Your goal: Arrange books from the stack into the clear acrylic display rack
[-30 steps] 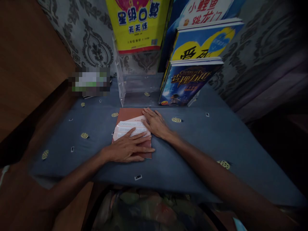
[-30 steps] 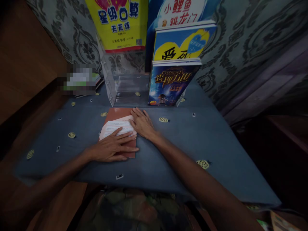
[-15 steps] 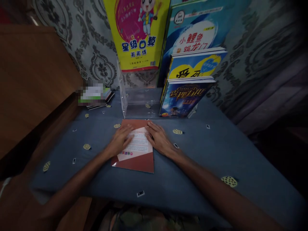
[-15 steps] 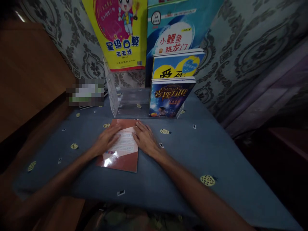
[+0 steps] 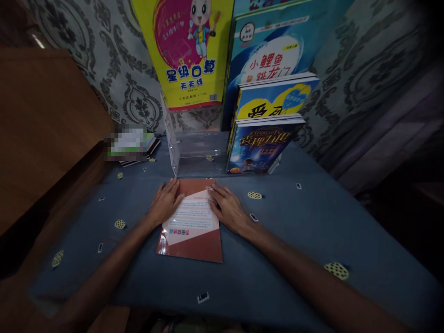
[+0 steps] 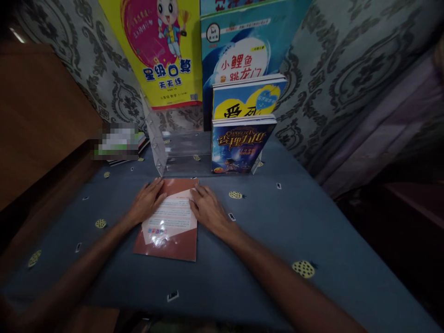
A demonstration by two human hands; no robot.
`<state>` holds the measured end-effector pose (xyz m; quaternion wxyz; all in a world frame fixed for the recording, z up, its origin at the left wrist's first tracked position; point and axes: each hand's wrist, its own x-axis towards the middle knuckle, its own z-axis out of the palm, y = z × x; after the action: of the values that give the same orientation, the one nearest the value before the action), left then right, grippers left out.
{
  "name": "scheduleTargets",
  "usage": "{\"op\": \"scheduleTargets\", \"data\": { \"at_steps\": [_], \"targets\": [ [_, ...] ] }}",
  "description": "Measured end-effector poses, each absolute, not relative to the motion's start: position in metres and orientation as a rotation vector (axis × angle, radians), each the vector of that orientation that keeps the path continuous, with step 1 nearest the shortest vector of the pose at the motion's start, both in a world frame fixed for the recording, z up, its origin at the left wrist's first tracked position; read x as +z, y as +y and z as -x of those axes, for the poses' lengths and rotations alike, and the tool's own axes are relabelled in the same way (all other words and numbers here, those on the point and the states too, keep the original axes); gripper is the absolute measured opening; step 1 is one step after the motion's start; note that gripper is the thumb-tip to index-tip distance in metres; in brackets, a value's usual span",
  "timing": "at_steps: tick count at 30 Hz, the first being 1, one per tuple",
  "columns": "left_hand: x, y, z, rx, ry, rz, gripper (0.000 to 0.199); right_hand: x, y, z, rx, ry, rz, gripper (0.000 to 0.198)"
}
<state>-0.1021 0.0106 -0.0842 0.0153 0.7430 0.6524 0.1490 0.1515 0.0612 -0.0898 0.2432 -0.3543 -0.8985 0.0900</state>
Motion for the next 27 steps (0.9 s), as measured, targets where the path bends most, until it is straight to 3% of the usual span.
{"op": "scheduleTargets", "data": {
  "at_steps": [21,27],
  "targets": [
    [-0.084,0.033,0.059,0.368,1.779,-2.520,0.060,-0.094,0.063,-0.152,0.315,-2.379,0.878,0.029],
    [-0.078,0.044,0.041,0.310,1.638,-2.531,0.059,-0.097,0.063,-0.153,0.452,-2.219,0.851,0.047]
  ]
}}
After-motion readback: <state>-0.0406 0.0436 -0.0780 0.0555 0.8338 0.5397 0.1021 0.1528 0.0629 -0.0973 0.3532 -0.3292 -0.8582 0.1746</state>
